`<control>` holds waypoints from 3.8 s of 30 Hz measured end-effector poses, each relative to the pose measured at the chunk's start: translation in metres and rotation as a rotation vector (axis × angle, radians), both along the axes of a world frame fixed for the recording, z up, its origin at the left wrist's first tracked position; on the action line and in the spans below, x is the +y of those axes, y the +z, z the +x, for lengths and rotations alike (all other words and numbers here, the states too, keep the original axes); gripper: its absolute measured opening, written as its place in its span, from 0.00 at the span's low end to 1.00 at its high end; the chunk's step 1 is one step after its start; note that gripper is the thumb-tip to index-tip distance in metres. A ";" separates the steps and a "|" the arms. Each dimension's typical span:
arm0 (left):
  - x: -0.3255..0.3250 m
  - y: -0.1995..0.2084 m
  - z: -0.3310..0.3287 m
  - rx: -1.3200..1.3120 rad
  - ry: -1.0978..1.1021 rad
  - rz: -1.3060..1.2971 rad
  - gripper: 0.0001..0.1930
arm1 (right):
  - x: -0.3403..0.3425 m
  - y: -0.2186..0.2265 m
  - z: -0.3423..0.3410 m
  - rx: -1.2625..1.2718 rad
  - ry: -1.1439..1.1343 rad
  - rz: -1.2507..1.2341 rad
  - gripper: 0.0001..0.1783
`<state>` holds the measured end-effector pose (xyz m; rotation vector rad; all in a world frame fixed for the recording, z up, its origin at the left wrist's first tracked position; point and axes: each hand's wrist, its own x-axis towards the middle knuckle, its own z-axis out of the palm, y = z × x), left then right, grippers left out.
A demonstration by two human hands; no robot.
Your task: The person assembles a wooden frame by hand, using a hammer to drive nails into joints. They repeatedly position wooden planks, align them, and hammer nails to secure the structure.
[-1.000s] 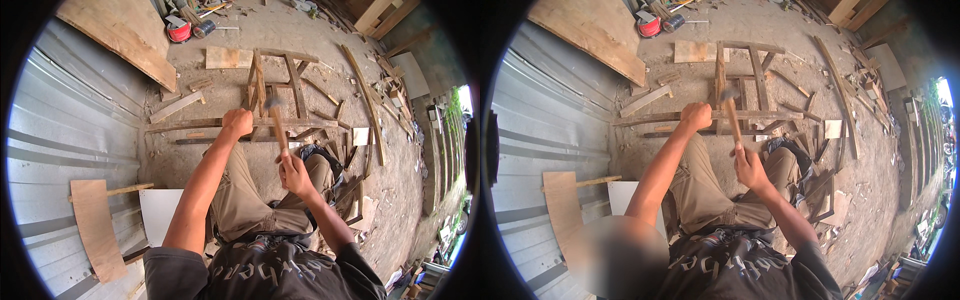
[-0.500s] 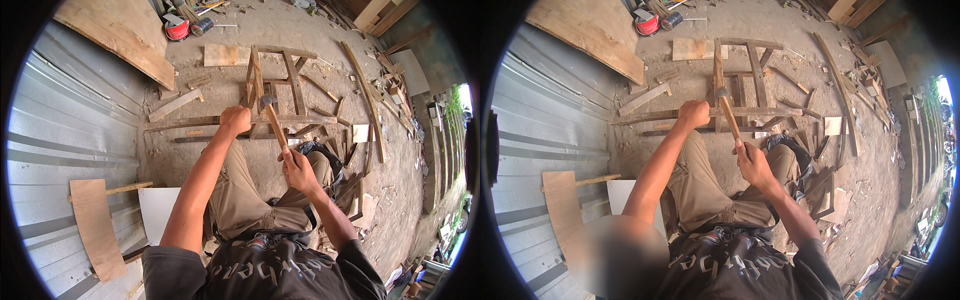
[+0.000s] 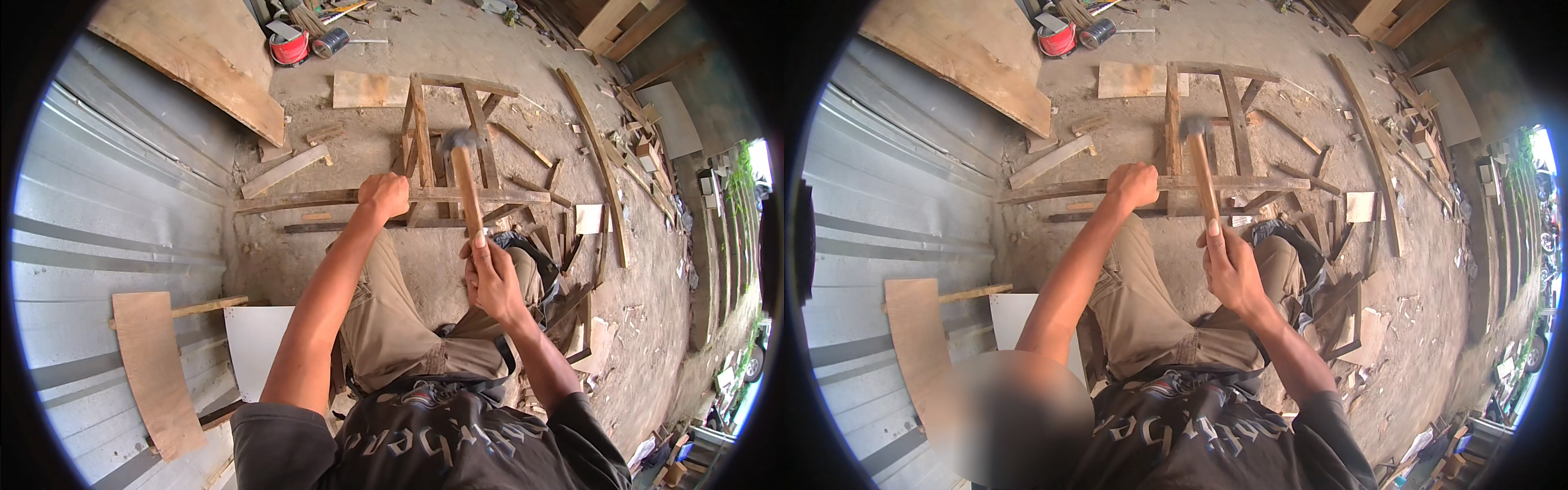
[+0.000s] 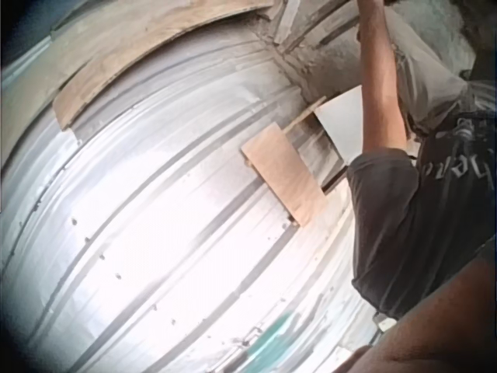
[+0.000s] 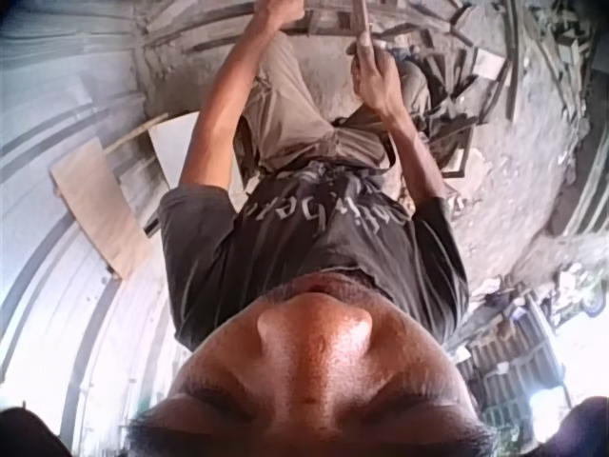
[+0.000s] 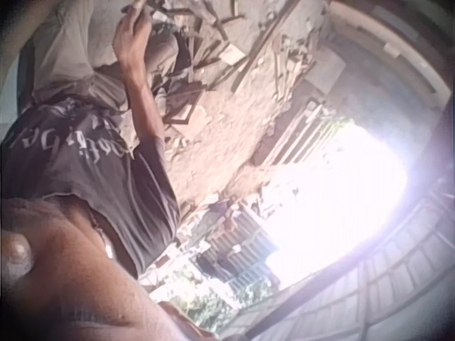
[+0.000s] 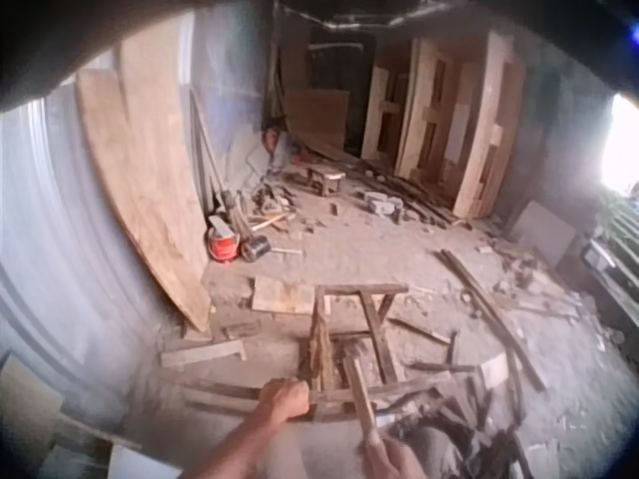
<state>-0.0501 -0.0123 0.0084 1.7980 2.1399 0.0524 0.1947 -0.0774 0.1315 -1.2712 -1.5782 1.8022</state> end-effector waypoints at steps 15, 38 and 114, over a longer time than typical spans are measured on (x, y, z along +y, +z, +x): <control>0.001 0.005 0.003 -0.004 0.009 -0.037 0.10 | -0.001 -0.001 -0.006 0.196 -0.024 0.135 0.27; 0.001 0.004 0.003 0.005 0.001 -0.034 0.09 | -0.004 0.011 -0.009 0.084 -0.029 0.097 0.28; 0.000 -0.001 0.006 -0.002 -0.004 -0.041 0.08 | -0.006 0.015 -0.005 0.111 -0.031 -0.004 0.28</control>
